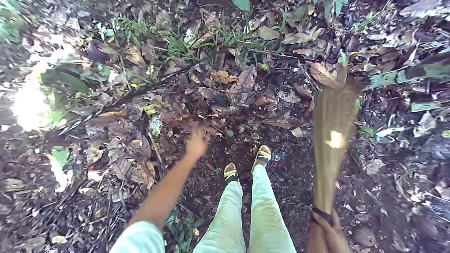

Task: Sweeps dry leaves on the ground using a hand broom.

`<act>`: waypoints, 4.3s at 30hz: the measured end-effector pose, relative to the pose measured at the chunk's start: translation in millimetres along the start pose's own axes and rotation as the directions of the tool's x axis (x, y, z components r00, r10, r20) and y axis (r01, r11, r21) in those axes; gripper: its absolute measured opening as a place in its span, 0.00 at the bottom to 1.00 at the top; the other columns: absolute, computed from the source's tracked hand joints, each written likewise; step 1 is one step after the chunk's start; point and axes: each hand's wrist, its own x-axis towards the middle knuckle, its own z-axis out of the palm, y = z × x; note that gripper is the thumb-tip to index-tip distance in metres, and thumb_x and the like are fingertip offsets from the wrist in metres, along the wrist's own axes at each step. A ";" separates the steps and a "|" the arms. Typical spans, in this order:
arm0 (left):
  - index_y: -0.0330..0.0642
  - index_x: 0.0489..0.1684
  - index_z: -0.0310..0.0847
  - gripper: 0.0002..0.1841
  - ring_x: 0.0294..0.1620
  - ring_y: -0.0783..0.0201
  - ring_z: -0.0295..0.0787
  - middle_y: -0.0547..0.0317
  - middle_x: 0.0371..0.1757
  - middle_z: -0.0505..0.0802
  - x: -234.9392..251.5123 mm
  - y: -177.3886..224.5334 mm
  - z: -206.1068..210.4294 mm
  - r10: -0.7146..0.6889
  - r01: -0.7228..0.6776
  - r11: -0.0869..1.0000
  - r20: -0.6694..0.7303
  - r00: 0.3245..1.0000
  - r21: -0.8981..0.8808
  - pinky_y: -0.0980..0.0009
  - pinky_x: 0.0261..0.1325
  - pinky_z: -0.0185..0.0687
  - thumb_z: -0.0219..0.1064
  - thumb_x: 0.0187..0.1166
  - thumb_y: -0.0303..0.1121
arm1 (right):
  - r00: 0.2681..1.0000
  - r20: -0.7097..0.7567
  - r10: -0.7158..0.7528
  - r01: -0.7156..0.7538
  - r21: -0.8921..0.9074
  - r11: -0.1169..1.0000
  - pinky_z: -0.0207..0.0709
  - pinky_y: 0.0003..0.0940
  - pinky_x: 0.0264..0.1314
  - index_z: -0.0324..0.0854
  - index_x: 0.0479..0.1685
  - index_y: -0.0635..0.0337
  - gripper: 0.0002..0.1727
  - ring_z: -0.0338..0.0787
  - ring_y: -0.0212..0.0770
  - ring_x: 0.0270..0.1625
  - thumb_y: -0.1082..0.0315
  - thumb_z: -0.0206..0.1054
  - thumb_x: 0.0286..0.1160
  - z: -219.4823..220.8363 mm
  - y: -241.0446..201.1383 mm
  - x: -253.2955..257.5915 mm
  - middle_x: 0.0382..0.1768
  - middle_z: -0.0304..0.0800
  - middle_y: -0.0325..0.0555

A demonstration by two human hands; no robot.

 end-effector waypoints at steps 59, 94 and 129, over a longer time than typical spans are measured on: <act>0.38 0.78 0.68 0.31 0.58 0.62 0.87 0.48 0.59 0.89 -271.6 123.6 206.9 -0.011 0.644 -0.240 0.666 0.746 -0.726 0.59 0.63 0.83 0.33 0.95 0.51 | 0.897 0.440 0.045 0.129 -0.357 0.925 0.76 0.38 0.77 0.38 0.97 0.55 0.66 0.77 0.38 0.79 0.57 0.77 0.51 87.8 89.1 -1.1 0.86 0.65 0.56; 0.41 0.73 0.68 0.31 0.50 0.68 0.88 0.55 0.52 0.89 -267.7 96.8 238.3 -0.602 -0.035 -0.413 0.244 0.760 -0.910 0.66 0.53 0.85 0.30 0.93 0.55 | 0.363 0.886 0.288 0.518 -0.449 0.728 0.70 0.55 0.81 0.39 0.98 0.43 0.57 0.78 0.52 0.79 0.63 0.76 0.69 154.8 98.1 47.9 0.83 0.71 0.58; 0.37 0.76 0.69 0.24 0.54 0.62 0.87 0.46 0.59 0.88 -241.7 285.6 327.7 -0.155 0.581 -0.041 0.579 0.800 -0.813 0.61 0.57 0.83 0.39 0.95 0.41 | 0.878 0.443 0.181 -0.065 -0.265 0.962 0.71 0.53 0.80 0.29 0.97 0.52 0.58 0.76 0.56 0.79 0.69 0.72 0.72 -63.4 69.3 123.7 0.84 0.65 0.66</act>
